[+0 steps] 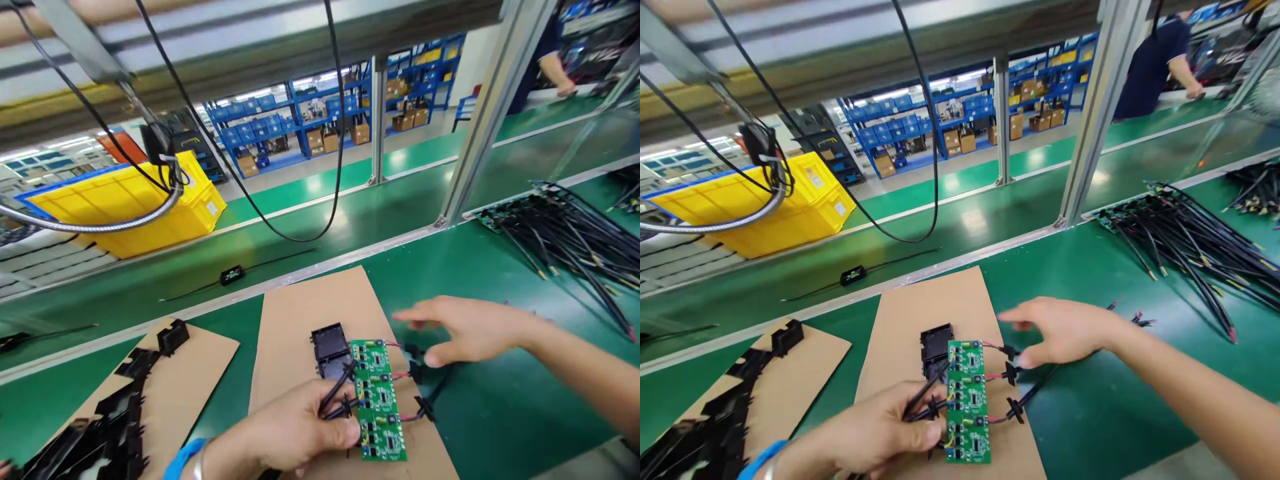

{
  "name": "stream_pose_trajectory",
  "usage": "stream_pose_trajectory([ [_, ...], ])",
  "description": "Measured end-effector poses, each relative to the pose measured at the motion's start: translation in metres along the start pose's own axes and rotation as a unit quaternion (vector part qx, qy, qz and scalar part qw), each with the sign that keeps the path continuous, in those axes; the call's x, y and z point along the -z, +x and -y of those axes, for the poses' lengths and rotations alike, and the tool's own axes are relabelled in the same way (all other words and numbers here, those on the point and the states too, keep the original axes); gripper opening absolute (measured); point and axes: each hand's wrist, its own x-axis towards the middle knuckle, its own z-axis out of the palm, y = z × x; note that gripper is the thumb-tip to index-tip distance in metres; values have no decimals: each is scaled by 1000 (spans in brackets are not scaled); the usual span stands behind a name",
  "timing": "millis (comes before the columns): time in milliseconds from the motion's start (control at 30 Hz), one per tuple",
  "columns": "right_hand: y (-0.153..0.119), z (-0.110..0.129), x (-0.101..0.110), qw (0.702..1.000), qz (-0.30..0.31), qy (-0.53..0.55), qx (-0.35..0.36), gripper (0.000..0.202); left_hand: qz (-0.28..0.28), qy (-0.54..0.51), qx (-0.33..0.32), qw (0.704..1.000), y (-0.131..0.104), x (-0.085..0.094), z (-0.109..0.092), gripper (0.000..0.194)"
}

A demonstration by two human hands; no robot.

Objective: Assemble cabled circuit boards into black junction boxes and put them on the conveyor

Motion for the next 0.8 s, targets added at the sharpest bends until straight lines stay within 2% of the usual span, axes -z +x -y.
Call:
stream_pose_trajectory([
  [33,10,2,-16,1000,15,15,21,56,-7,-12,-18,1000,8,-6,10,42],
  [67,19,5,-32,998,41,30,41,56,-18,-20,-41,999,14,-11,18,40],
  [133,32,13,-60,994,81,24,72,30,-36,-30,-68,997,22,-17,31,37],
  [200,36,17,-82,993,75,-10,95,7,-48,-34,-64,996,25,-19,39,32],
  [267,33,14,-96,990,38,-51,127,9,-54,-30,-50,997,26,-19,46,26],
  [333,27,8,-103,981,0,-92,172,17,-58,-22,-43,997,27,-19,52,24],
  [400,23,4,-101,977,-19,-111,181,21,-72,-11,-38,997,29,-20,57,27],
  [467,22,5,-96,990,-5,-88,111,11,-88,-5,-37,995,30,-22,62,30],
  [533,22,10,-91,997,54,-51,16,22,-106,15,-42,993,31,-23,67,27],
  [600,22,14,-92,992,116,-28,-30,29,-122,47,-60,990,30,-23,70,21],
  [667,19,16,-97,991,135,-15,-18,20,-135,75,-81,985,30,-23,73,18],
  [800,8,13,-110,994,98,-18,45,12,-138,64,-84,985,30,-23,79,28],
])
